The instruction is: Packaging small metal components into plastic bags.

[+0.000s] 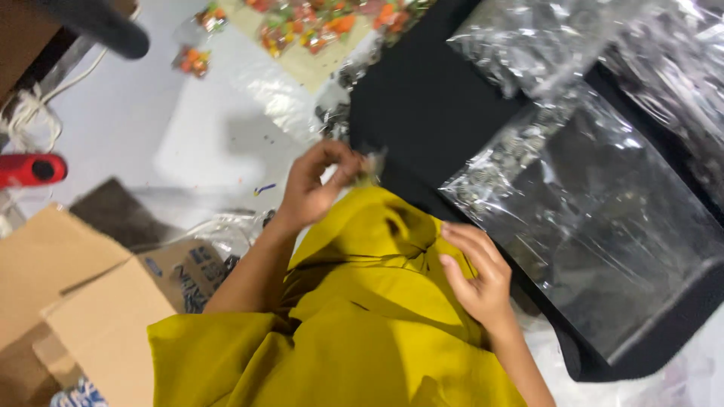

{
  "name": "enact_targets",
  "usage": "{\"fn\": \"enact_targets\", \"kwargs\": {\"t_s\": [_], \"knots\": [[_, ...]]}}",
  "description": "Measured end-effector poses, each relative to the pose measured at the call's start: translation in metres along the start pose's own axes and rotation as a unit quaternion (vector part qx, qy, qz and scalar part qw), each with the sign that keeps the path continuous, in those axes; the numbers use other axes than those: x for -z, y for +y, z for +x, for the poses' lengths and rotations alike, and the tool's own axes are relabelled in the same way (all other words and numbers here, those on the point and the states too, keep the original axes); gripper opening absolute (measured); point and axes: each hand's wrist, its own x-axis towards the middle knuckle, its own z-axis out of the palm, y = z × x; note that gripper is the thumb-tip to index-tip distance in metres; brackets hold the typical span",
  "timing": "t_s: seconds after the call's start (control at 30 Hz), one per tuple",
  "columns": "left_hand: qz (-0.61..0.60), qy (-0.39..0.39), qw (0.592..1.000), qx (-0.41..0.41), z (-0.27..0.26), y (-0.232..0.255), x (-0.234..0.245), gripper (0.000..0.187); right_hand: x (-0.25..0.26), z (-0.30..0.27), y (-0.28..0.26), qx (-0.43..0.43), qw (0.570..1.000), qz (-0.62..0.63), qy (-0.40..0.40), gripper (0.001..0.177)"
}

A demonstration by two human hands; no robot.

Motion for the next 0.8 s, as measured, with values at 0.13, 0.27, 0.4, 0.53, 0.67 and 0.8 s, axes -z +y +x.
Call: {"fn": "enact_targets", "kwargs": {"t_s": [0.13,0.27,0.4,0.53,0.67,0.8], "knots": [[-0.104,-0.086,0.991,0.022,0.001,0.035,-0.067,0.011,-0.003,0.007,0.01,-0.051,0.998,0.045,0.018,0.049],[-0.153,-0.152,0.976,0.039,-0.004,0.027,-0.106,0.014,-0.01,-0.014,0.039,-0.16,0.962,0.215,0.053,0.065],[-0.072,-0.174,0.98,-0.07,0.004,0.041,-0.129,0.016,0.005,-0.026,0.045,-0.176,0.966,0.153,0.113,0.033],[-0.128,-0.206,0.969,0.039,-0.004,0.029,-0.14,0.088,0.029,-0.02,0.032,-0.158,0.972,0.106,0.135,0.034],[-0.114,-0.286,0.94,0.149,-0.003,0.017,-0.143,0.072,0.042,-0.006,0.018,-0.122,0.988,0.031,0.085,0.031],[-0.077,-0.236,0.948,0.198,-0.022,-0.033,-0.145,0.051,0.058,0.011,0.016,-0.052,0.994,-0.069,0.06,0.048]]}}
